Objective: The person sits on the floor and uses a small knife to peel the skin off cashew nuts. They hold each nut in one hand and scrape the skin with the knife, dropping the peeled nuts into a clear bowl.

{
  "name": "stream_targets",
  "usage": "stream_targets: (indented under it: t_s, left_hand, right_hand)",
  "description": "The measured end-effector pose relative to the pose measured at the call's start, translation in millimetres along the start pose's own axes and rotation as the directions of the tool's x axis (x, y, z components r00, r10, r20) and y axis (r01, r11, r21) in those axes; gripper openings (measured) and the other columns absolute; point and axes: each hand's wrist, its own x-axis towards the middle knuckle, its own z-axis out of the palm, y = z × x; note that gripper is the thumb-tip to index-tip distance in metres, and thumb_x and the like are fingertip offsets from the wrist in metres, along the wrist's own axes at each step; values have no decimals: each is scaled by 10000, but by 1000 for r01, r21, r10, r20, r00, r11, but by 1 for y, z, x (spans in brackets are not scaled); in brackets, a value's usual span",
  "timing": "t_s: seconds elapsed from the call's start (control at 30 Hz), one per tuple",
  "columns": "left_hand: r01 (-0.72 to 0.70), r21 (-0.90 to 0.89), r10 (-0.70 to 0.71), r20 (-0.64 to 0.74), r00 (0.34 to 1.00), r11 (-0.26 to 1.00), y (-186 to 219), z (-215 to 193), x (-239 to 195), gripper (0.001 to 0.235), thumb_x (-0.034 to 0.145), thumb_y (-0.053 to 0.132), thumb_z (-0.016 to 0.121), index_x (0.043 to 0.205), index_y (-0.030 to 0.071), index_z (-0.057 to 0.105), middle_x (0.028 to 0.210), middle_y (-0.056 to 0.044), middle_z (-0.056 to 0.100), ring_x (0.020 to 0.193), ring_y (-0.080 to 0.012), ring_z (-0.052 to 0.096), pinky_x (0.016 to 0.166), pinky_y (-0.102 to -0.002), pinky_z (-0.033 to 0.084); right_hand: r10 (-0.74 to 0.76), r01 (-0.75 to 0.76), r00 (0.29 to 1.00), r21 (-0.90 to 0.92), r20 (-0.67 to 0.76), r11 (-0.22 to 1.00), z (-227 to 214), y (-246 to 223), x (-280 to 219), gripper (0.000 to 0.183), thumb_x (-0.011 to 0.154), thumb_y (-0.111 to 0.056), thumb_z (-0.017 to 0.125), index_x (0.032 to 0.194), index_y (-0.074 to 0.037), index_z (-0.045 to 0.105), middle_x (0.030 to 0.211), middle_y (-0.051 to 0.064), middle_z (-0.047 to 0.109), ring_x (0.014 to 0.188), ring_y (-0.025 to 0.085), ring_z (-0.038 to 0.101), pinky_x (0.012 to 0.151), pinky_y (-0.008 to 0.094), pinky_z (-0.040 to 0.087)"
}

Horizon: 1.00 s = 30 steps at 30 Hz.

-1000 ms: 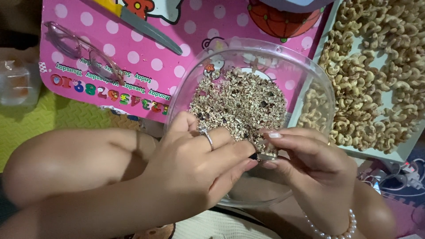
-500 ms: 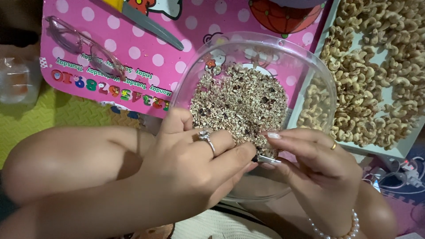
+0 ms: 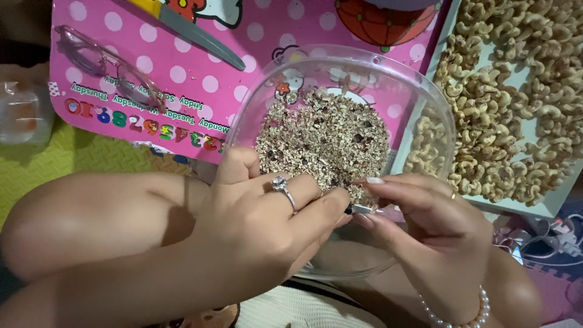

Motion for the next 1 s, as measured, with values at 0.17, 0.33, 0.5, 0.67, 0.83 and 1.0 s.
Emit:
stream_targets:
  t_s: [0.17, 0.33, 0.5, 0.67, 0.83, 1.0]
  left_hand:
    - [1, 14, -1, 14, 1000, 1000, -1, 1, 2, 166, 1057, 294, 646, 1140, 172, 721, 812, 36, 532, 545, -189, 484, 777, -419, 324]
    - [29, 20, -29, -1, 1000, 999, -1, 4, 4, 120, 1049, 232, 613, 1094, 168, 705, 795, 27, 492, 520, -203, 400, 762, -419, 321]
    - [46, 3, -46, 66, 997, 999, -5, -1, 6, 103, 1040, 281, 637, 1065, 194, 686, 812, 38, 540, 512, -217, 435, 792, -445, 318]
    - [33, -32, -30, 75, 997, 999, -4, -3, 3, 120, 1046, 303, 679, 1055, 184, 686, 815, 42, 490, 526, -208, 335, 811, -435, 298]
    - [23, -25, -22, 48, 999, 999, -4, -1, 3, 139, 1035, 307, 698, 1088, 180, 715, 814, 37, 523, 520, -205, 426, 835, -436, 330]
    - [10, 12, -10, 47, 999, 1000, -3, -1, 2, 157, 1043, 304, 662, 1128, 184, 716, 828, 30, 532, 521, -211, 468, 815, -438, 331]
  right_hand:
    - [52, -52, 999, -8, -16, 999, 2, -1, 2, 333, 760, -15, 838, 1082, -6, 757, 1043, 129, 774, 984, 183, 706, 858, 257, 597]
    - [30, -30, 999, 26, -18, 999, 7, -2, 3, 321, 769, 27, 826, 1077, 3, 739, 1028, 146, 762, 976, 192, 720, 754, 231, 666]
    - [37, -37, 999, 55, -11, 998, 7, -5, 4, 341, 754, 49, 829, 1080, 15, 734, 1038, 159, 752, 978, 196, 728, 750, 231, 677]
    - [51, -51, 998, -5, -36, 999, 4, 2, 0, 347, 769, 39, 822, 1105, 0, 744, 1079, 168, 722, 993, 186, 712, 772, 229, 660]
    - [-11, 10, 999, -43, -37, 999, 5, 5, -1, 316, 772, 26, 839, 1072, -3, 746, 1064, 164, 745, 999, 191, 710, 840, 244, 619]
    - [2, -3, 1000, -42, -30, 999, 5, 2, -1, 323, 773, 36, 835, 1079, -20, 744, 1071, 151, 744, 1012, 184, 705, 816, 236, 624]
